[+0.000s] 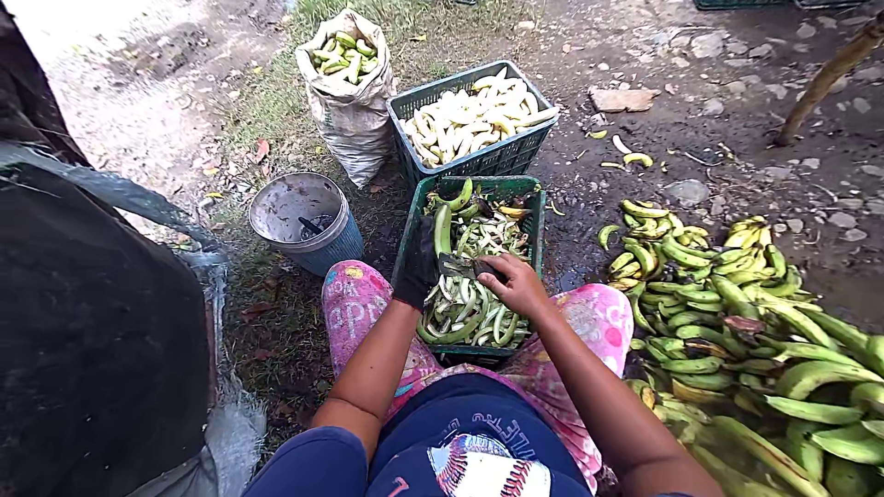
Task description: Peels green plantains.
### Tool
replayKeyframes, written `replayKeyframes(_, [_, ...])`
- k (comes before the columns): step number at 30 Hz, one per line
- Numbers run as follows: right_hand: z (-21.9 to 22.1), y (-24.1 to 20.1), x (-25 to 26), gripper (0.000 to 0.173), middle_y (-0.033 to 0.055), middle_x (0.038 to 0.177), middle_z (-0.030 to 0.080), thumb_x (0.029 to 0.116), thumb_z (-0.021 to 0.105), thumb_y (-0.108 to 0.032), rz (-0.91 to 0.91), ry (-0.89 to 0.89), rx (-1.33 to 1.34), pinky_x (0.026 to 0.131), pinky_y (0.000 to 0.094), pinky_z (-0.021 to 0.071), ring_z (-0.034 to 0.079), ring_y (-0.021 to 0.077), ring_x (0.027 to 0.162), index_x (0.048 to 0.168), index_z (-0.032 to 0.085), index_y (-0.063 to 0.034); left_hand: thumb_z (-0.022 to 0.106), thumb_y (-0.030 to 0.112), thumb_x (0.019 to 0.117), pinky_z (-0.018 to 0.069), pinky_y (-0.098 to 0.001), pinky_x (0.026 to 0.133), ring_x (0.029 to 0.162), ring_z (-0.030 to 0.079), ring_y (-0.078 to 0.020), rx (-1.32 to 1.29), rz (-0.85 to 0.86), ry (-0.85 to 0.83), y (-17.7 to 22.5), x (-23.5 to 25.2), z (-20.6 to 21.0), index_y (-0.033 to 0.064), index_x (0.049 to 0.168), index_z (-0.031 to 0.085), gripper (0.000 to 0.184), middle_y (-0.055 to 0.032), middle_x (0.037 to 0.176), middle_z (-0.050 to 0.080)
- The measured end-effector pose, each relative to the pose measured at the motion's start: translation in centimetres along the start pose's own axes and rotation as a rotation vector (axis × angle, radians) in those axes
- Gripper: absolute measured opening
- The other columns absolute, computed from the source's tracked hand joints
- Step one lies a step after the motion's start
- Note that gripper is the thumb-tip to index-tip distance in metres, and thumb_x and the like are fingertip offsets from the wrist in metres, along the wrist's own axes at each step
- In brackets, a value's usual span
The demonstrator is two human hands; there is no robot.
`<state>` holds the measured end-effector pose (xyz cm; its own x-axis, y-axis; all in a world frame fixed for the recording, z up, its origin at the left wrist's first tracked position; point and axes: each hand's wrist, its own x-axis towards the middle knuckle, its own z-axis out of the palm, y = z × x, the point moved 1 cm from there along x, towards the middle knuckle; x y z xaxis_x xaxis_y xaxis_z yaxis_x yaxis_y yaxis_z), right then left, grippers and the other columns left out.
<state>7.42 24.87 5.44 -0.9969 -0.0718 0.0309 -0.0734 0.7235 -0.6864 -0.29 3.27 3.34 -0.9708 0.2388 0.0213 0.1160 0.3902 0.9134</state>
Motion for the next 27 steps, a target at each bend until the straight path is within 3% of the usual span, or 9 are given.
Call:
replayKeyframes(4, [-1.2, 0.1, 1.2, 0.056, 0.0170, 0.108, 0.069, 0.0979, 0.053, -0.062, -0.089, 0.194, -0.213, 0.095, 0.0613, 0.0476, 0.066, 0.0361, 0.104, 0.131, 0.071, -0.0207, 0.044, 0.026, 0.1063, 0.0520, -0.0429, 0.093, 0.112, 0.060, -0.0177, -0.237, 0.041, -0.084, 3.1, -1.1, 1.5, 0.0136, 0.148, 0.046, 0.043, -0.0113, 0.134, 0.058])
replayKeyframes(7, [-2.7, 0.5, 2.7, 0.050, 0.0240, 0.110, 0.067, 0.0981, 0.059, -0.054, 0.041, 0.490, -0.288, 0.091, 0.0645, 0.0453, 0.064, 0.0433, 0.104, 0.130, 0.071, -0.0172, 0.032, 0.044, 0.1101, 0.0561, -0.0353, 0.080, 0.091, 0.064, -0.0131, -0.638, -0.209, -0.271, 1.8, -2.3, 4.0, 0.0196, 0.141, 0.052, 0.044, -0.0046, 0.114, 0.065])
replayKeyframes(10, [-3.2, 0.2, 2.6, 0.055, 0.0228, 0.116, 0.065, 0.1020, 0.050, -0.056, 0.190, 0.477, -0.183, 0.092, 0.0650, 0.0438, 0.062, 0.0426, 0.109, 0.139, 0.064, -0.0182, 0.031, 0.056, 0.1074, 0.0575, -0.0336, 0.066, 0.076, 0.065, -0.0167, -0.966, -0.368, -0.243, -0.6, -2.9, 5.5, 0.0154, 0.125, 0.060, 0.053, -0.0065, 0.094, 0.067])
replayKeyframes(13, [-0.3, -0.6, 0.4, 0.054, 0.0173, 0.113, 0.068, 0.1035, 0.048, -0.058, 0.146, 0.226, -0.131, 0.087, 0.0632, 0.0495, 0.066, 0.0373, 0.104, 0.136, 0.065, -0.0178, 0.031, 0.054, 0.1078, 0.0565, -0.0330, 0.082, 0.095, 0.064, -0.0087, -0.634, -0.172, -0.047, -1.2, -2.1, 3.3, 0.0205, 0.135, 0.056, 0.051, 0.0001, 0.113, 0.066])
replayKeyframes(15, [1.6, -0.8, -1.1, 0.054, 0.0144, 0.112, 0.069, 0.1028, 0.049, -0.059, 0.151, 0.111, -0.076, 0.090, 0.0615, 0.0512, 0.067, 0.0343, 0.105, 0.137, 0.066, -0.0205, 0.035, 0.046, 0.1094, 0.0487, -0.0443, 0.101, 0.122, 0.057, -0.0179, -0.355, -0.050, 0.103, -0.9, -0.8, 1.9, 0.0118, 0.148, 0.048, 0.053, -0.0109, 0.139, 0.058])
replayKeyframes(18, [2.6, -1.2, -2.0, 0.058, 0.0165, 0.106, 0.071, 0.1013, 0.046, -0.061, 0.076, 0.176, -0.096, 0.088, 0.0604, 0.0507, 0.068, 0.0362, 0.102, 0.134, 0.068, -0.0189, 0.029, 0.030, 0.1110, 0.0431, -0.0328, 0.109, 0.124, 0.053, -0.0132, -0.412, 0.115, 0.261, 1.9, 2.9, 1.8, -0.0045, 0.146, 0.042, 0.051, -0.0162, 0.138, 0.054])
replayKeyframes(22, [-0.6, -0.7, 0.4, 0.056, 0.0194, 0.108, 0.068, 0.1003, 0.048, -0.061, -0.033, 0.340, -0.277, 0.089, 0.0607, 0.0487, 0.066, 0.0390, 0.101, 0.132, 0.070, -0.0192, 0.046, 0.033, 0.1065, 0.0498, -0.0414, 0.099, 0.120, 0.057, -0.0163, -0.267, 0.134, -0.035, 2.7, -1.0, 1.8, 0.0147, 0.149, 0.046, 0.046, -0.0094, 0.140, 0.056])
replayKeyframes(24, [-2.3, -0.3, 1.9, 0.053, 0.0226, 0.111, 0.068, 0.0996, 0.053, -0.058, -0.042, 0.452, -0.338, 0.094, 0.0635, 0.0459, 0.065, 0.0420, 0.104, 0.131, 0.071, -0.0193, 0.053, 0.027, 0.1029, 0.0500, -0.0423, 0.102, 0.124, 0.056, -0.0163, -0.207, 0.142, -0.231, 2.3, -2.2, 1.9, 0.0181, 0.151, 0.045, 0.049, -0.0082, 0.143, 0.054])
replayKeyframes(27, [-2.5, -0.8, 2.7, 0.053, 0.0222, 0.112, 0.068, 0.1031, 0.047, -0.056, 0.051, 0.505, -0.321, 0.090, 0.0628, 0.0456, 0.064, 0.0418, 0.105, 0.136, 0.067, -0.0199, 0.040, 0.030, 0.1098, 0.0450, -0.0429, 0.110, 0.131, 0.054, -0.0179, -0.216, -0.009, -0.301, 1.0, -2.5, 2.7, 0.0147, 0.154, 0.043, 0.046, -0.0108, 0.148, 0.052])
